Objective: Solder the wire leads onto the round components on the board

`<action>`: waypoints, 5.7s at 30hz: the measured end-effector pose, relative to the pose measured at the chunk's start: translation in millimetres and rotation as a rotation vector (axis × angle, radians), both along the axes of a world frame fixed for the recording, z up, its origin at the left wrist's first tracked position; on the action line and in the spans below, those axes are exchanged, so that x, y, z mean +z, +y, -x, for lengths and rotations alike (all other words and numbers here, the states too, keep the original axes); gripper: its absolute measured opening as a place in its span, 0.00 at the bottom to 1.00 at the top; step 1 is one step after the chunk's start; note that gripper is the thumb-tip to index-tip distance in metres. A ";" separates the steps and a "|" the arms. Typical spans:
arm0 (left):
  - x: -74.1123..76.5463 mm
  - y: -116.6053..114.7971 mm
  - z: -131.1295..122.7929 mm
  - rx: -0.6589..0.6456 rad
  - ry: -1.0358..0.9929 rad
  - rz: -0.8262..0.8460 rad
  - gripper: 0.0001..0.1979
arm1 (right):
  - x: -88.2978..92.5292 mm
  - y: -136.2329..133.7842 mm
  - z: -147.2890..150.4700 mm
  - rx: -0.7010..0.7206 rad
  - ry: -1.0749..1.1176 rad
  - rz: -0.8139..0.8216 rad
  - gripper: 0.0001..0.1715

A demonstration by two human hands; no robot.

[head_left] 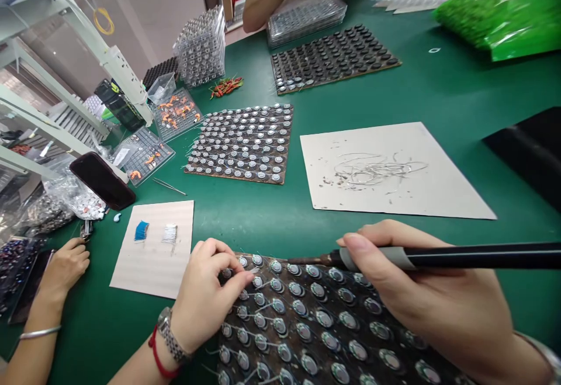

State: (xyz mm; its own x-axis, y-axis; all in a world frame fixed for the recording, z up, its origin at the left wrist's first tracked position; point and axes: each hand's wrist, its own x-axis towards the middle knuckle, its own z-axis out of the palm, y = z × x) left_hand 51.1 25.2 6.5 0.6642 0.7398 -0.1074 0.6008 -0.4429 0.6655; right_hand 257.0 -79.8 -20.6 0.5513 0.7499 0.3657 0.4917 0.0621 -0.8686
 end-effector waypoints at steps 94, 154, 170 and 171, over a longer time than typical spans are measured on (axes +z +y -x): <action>-10.8 18.0 -37.7 -0.268 0.092 -0.040 0.08 | 3.8 2.5 -11.1 0.036 0.061 0.017 0.19; 2.3 15.0 -17.2 -0.265 -0.052 -0.149 0.07 | 14.9 -28.5 -6.0 -0.084 0.017 -0.104 0.11; -11.8 -1.1 -14.0 -0.399 0.056 -0.401 0.06 | 9.8 -25.7 -0.3 -0.036 0.032 -0.059 0.16; -13.0 -1.1 -14.0 -0.396 0.070 -0.410 0.06 | 9.1 -24.7 -0.3 -0.022 0.018 -0.041 0.16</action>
State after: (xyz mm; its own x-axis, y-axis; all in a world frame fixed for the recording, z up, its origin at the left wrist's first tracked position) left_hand 65.1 24.1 -6.5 0.9008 0.4265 0.0822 0.3729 -0.8565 0.3569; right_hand 257.2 -104.5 -11.4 0.5741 0.7223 0.3856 0.4779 0.0868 -0.8741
